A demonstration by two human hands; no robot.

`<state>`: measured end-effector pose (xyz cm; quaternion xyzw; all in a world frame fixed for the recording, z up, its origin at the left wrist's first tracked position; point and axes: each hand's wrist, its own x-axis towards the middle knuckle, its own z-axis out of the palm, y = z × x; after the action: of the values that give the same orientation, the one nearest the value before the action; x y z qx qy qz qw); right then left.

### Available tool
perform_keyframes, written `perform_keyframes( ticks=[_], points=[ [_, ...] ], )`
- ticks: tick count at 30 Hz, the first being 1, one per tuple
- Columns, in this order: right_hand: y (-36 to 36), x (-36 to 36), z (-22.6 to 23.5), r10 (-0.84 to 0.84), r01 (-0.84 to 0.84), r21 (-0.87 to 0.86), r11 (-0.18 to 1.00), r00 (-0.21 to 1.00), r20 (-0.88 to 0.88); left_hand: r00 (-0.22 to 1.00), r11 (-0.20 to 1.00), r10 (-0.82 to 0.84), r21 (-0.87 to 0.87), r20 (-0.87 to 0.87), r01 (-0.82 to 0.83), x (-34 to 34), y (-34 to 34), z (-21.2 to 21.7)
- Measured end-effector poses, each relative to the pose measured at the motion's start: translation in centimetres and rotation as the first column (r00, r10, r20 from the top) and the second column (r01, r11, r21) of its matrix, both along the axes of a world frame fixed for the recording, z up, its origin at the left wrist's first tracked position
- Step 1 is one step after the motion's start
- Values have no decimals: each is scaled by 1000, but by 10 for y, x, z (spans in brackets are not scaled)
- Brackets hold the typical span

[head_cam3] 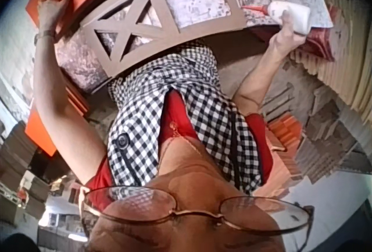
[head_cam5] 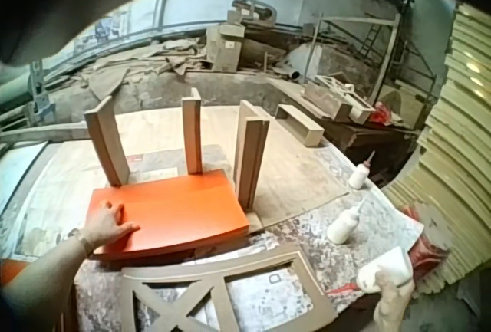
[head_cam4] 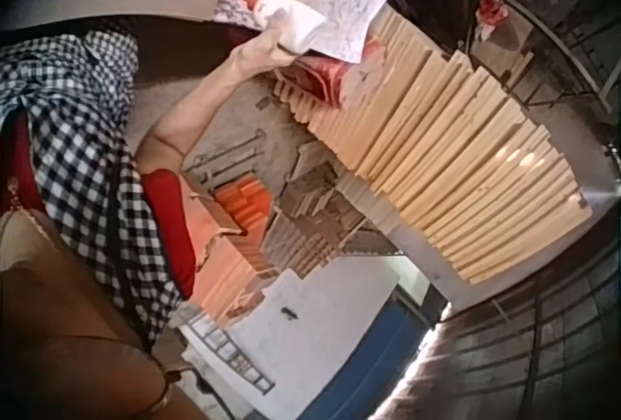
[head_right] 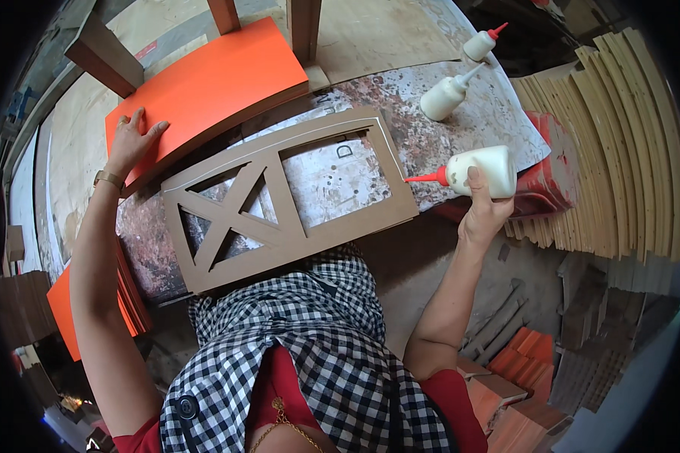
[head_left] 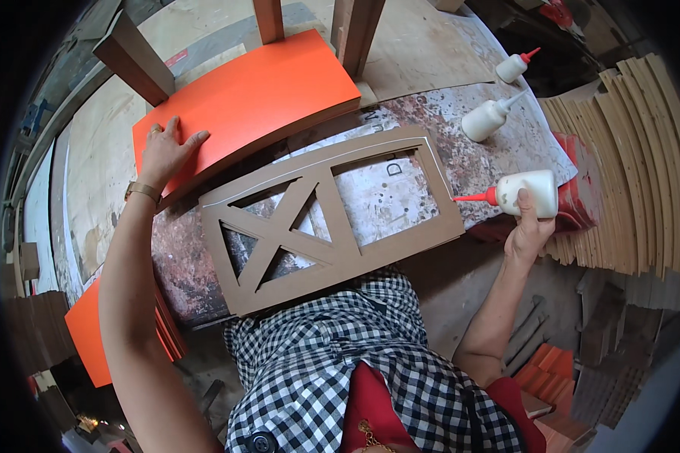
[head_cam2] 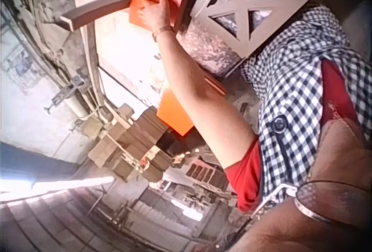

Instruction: Applying glue to wooden frame components and attaching them to red boards.

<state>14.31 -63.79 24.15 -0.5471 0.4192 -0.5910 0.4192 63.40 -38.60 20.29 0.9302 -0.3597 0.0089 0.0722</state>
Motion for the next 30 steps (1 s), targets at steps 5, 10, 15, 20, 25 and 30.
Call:
perform_keyframes(
  ticks=[5,10,15,20,25,30],
  points=[
    [13,-21,4,26,-26,-2,1000,1000,-17,1000,1000,0,2,-22,0,1,0,-1],
    [18,-31,4,53,-53,3,999,999,-12,1000,1000,4,20,-24,-3,1,0,0],
    [22,-27,3,102,-101,53,993,995,-20,1000,1000,7,2,-24,-7,1,1,0],
    [36,-10,-3,190,-195,125,973,981,46,999,1000,25,11,-29,-24,-2,-1,2],
    [55,14,-11,268,-288,138,948,952,145,999,1000,30,9,-42,-29,2,0,-1],
    [77,36,-16,422,-445,194,874,894,148,999,999,41,32,-37,-39,1,-1,-2]
  ],
)
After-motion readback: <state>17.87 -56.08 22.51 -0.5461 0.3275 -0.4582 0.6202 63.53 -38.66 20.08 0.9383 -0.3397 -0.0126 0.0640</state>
